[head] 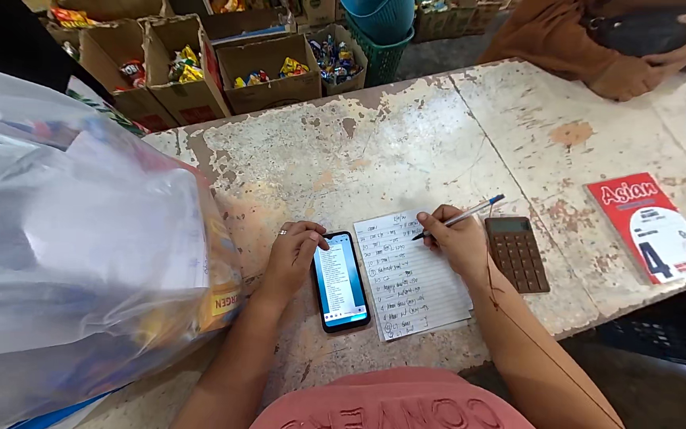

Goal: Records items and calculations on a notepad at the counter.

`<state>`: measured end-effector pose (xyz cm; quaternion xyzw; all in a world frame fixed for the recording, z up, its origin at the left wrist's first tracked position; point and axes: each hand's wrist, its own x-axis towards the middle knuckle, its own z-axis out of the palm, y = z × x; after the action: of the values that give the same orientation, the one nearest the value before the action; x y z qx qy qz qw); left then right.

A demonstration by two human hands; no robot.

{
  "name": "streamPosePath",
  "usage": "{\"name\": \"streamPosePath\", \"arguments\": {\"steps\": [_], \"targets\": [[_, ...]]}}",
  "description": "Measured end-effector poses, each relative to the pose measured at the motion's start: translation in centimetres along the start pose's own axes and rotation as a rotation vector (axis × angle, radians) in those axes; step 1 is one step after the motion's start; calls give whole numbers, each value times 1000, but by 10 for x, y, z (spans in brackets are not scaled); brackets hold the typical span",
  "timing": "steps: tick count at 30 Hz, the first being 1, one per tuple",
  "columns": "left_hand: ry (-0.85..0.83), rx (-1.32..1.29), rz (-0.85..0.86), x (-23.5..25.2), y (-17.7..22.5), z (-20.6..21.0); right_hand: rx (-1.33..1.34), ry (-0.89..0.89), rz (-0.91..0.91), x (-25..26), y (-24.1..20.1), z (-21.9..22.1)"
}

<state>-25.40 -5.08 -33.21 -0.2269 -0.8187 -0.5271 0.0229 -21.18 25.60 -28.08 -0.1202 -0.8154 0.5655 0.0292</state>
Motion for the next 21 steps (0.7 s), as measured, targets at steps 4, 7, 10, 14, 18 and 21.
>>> {"name": "streamPosePath", "arguments": {"steps": [4,7,10,14,18,21], "targets": [[-1,4,4,0,0,-1,31,-11,10,12,5,-2],[-9,20,-4,1,1,-1,36,10,-9,15,10,-1],[-11,33,-10,1,1,-1,40,38,-6,13,10,0],[-10,31,-3,1,0,-1,58,93,-63,11,12,1],[-14,12,-4,1,-1,-2,26,115,-154,10,12,4],[-7,4,15,1,-5,0,-12,87,-158,13,17,4]]}}
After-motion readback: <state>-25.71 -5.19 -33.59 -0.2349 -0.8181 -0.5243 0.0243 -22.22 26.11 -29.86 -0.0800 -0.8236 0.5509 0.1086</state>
